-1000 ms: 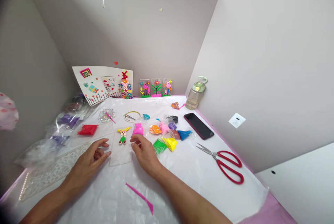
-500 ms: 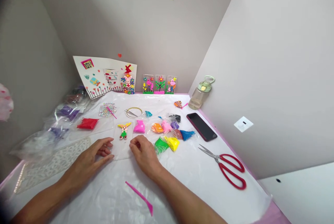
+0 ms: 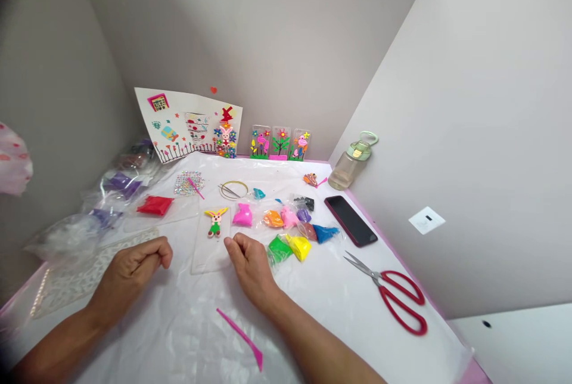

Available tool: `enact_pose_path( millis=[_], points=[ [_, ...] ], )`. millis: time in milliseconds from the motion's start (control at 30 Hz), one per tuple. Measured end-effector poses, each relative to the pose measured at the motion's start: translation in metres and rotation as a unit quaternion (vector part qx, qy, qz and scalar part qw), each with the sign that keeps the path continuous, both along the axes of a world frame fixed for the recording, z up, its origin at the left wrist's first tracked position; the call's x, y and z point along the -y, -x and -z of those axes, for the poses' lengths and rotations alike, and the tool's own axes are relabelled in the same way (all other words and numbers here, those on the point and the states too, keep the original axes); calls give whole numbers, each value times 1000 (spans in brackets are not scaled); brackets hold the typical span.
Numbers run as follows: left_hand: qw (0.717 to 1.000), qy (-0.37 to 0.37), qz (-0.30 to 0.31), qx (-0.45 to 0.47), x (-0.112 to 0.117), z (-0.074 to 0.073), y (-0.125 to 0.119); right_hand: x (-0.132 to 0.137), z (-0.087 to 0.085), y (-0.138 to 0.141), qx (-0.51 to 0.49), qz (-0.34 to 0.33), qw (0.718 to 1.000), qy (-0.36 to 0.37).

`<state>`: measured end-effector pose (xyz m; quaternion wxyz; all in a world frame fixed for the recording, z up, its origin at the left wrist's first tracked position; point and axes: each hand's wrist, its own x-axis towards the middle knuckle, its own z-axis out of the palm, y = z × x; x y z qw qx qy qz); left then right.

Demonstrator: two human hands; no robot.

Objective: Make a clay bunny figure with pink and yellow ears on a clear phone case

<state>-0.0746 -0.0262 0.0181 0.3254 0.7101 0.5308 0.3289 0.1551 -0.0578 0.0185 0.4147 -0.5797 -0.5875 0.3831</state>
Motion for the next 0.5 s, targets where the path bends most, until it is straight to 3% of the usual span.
enact_pose_path(
  millis=[267, 500],
  points=[
    [998, 11, 24, -50, -3, -1, -3, 5, 5, 5, 4, -60, 998, 4],
    [996, 29, 34, -76, -1, -3, -5, 10, -2, 7, 57, -103, 993, -13]
  ],
)
